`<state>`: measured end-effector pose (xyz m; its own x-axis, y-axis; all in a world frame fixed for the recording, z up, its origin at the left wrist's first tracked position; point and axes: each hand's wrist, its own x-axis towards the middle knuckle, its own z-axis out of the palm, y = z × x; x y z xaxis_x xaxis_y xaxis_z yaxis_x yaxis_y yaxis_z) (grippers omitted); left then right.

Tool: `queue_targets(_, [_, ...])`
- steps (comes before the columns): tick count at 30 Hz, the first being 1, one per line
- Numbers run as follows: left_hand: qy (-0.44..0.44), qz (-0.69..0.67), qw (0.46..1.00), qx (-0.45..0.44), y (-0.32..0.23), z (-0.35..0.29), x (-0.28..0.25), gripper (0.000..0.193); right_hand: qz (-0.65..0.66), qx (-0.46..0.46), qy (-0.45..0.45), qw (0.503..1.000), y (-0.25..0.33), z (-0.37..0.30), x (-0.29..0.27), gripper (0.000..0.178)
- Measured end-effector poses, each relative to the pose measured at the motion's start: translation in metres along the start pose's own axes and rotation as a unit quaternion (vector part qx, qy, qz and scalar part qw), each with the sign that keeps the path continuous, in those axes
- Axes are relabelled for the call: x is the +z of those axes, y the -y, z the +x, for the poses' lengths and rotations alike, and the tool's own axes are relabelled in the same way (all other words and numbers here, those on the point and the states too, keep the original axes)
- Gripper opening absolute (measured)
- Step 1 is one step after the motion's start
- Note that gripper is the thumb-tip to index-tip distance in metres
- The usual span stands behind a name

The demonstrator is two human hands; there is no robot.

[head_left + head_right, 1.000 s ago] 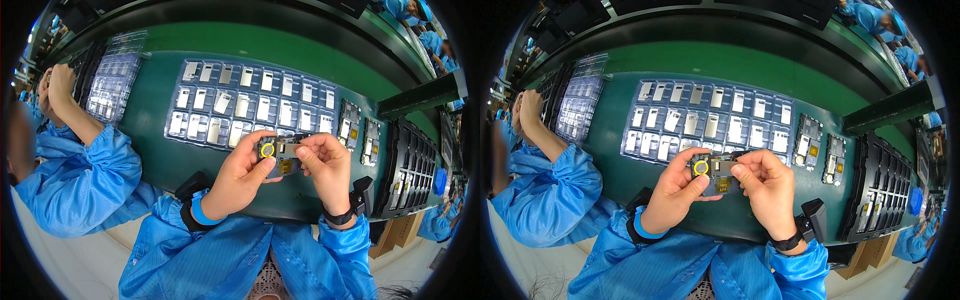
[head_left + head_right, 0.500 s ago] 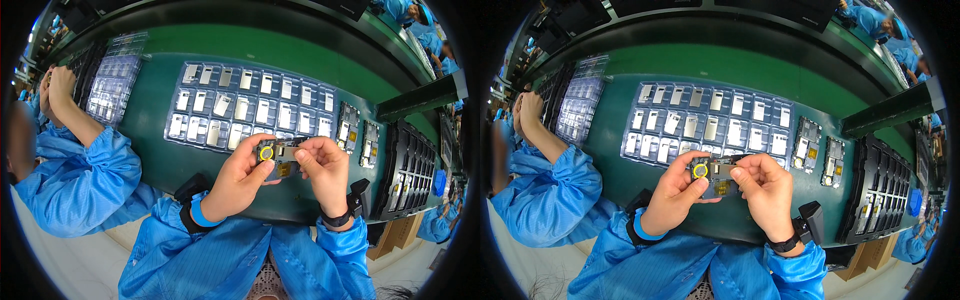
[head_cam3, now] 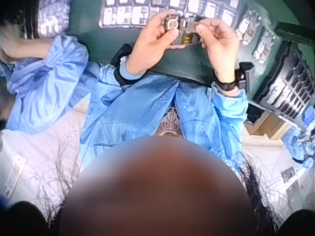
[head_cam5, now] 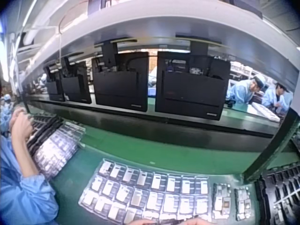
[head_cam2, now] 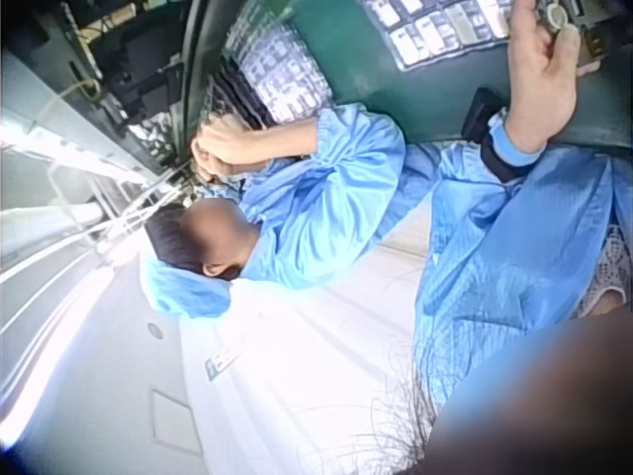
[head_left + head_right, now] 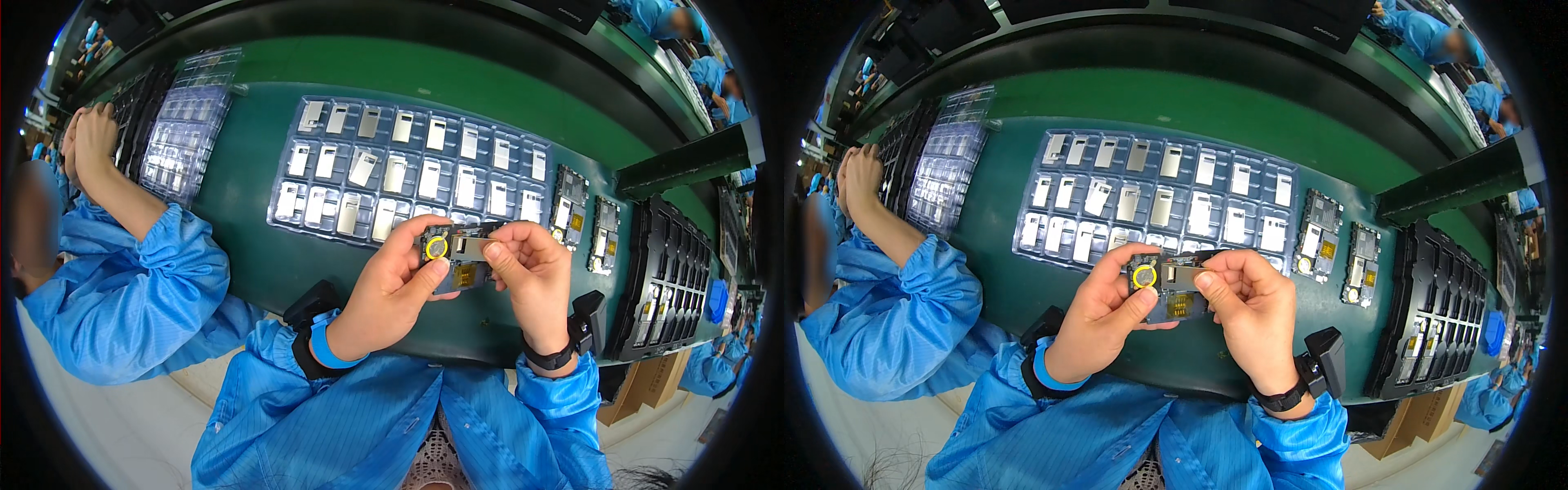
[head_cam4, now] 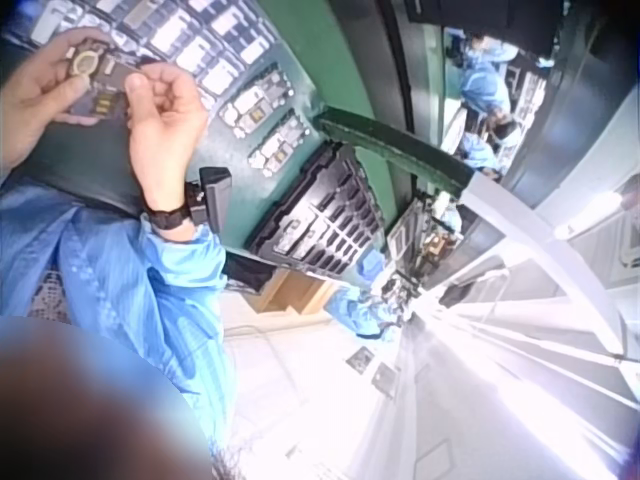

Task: Assembling and inspecting electronic circuit boards and placing them into specialized plastic trays.

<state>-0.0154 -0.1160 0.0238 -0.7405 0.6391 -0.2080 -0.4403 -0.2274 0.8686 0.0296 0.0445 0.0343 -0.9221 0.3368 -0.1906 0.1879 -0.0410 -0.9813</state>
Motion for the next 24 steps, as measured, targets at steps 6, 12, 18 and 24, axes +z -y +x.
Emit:
queue_targets(6, [0.001,0.001,1.000,0.001,0.0004,0.0011,0.0014,0.038,0.001,0.001,-0.003,1.000,-0.0001,0.0001,-0.0013,0.011])
queue_targets(12, [0.001,0.010,1.000,0.000,0.0003,0.0012,0.0024,0.037,-0.011,-0.001,-0.014,1.000,-0.0004,-0.0017,-0.0006,0.011])
queue_targets(18, [0.005,0.020,1.000,-0.002,0.0001,0.0008,0.0026,0.036,-0.035,-0.018,-0.030,0.999,-0.0007,-0.0029,0.0005,0.010])
queue_targets(24, [-0.003,0.016,1.000,-0.002,0.0010,0.0010,0.0050,0.036,-0.068,-0.048,-0.060,0.995,-0.0073,-0.0039,0.0019,0.014])
